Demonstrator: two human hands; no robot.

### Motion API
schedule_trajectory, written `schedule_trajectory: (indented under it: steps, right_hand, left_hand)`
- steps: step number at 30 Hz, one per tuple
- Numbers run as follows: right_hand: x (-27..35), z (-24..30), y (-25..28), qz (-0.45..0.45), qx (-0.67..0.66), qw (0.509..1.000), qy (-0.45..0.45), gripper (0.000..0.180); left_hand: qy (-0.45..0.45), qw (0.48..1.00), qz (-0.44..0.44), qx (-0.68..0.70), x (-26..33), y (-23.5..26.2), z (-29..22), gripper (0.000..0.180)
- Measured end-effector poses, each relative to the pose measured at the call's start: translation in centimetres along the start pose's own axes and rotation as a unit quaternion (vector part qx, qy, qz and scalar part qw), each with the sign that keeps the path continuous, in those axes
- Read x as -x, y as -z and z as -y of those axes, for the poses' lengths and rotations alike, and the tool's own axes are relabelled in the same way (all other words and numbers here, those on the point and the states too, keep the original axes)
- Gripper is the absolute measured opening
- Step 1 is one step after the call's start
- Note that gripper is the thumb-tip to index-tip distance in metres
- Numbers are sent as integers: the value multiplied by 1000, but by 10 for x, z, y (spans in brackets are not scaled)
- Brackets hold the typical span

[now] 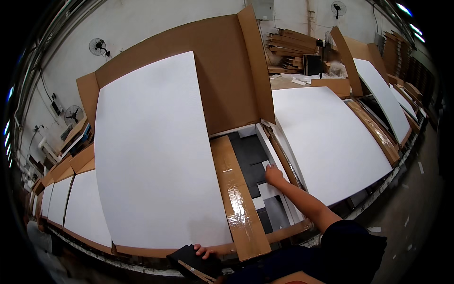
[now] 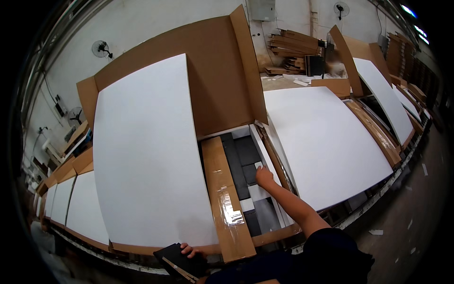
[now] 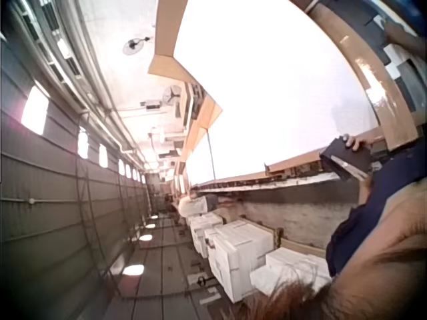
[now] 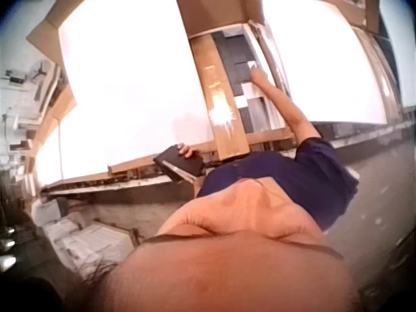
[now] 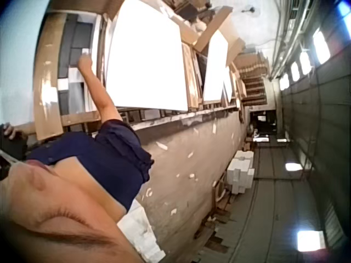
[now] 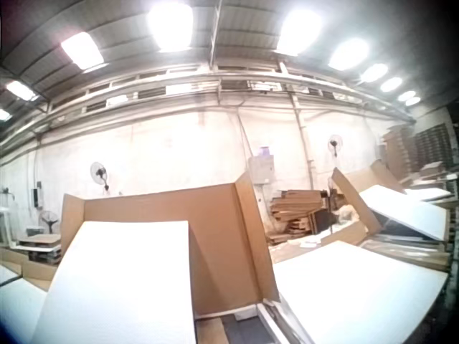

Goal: The person packs various wood furniture panels and foam protective sheets into cardboard boxes on a conveyor belt by hand.

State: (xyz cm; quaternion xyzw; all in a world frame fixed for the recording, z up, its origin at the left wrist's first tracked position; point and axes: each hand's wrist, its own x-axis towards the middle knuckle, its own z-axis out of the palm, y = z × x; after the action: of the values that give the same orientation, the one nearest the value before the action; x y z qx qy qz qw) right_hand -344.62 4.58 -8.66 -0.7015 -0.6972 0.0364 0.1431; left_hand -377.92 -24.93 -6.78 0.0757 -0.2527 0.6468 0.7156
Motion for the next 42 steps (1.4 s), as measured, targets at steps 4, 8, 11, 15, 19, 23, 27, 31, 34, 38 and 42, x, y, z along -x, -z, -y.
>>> schedule_trajectory:
  steps: [4,8,11,15,19,23,27,31,34,38,42]
  right_hand:
    - [-28,12,-39,91,146,985,-19,39]
    - [-42,2,-37,65,155,984,-55,48]
    - [-45,-7,-41,5,95,992,-78,46]
    - [-33,-7,-39,-65,10,997,-46,36]
    - [-13,9,-8,-167,-59,983,52,26]
    - [8,45,44,-164,-202,964,49,42]
    - [43,21,78,275,-180,926,187,37]
    - [52,5,97,318,-69,934,147,38]
    - [25,3,60,199,-127,969,67,46]
    - [2,6,-35,24,-130,991,4,50]
    - [-2,27,-50,-24,-157,983,-95,47]
  left_hand:
    - [22,996,2,-87,-7,-7,3,31]
    - [57,987,14,-148,-4,4,2,37]
    - [66,986,-26,-150,1,6,-2,35]
    - [70,987,-29,-145,4,9,-5,34]
    - [72,987,-39,-140,3,3,-3,32]
    - [69,981,-58,-172,2,3,-7,32]
    - [31,981,-45,-184,6,4,-3,29]
    - [72,979,-52,-183,-5,-5,4,32]
    - [64,977,-72,-189,-2,-8,5,30]
    - [50,977,-88,-188,-1,-3,8,28]
    - [31,976,-99,-191,1,0,9,26]
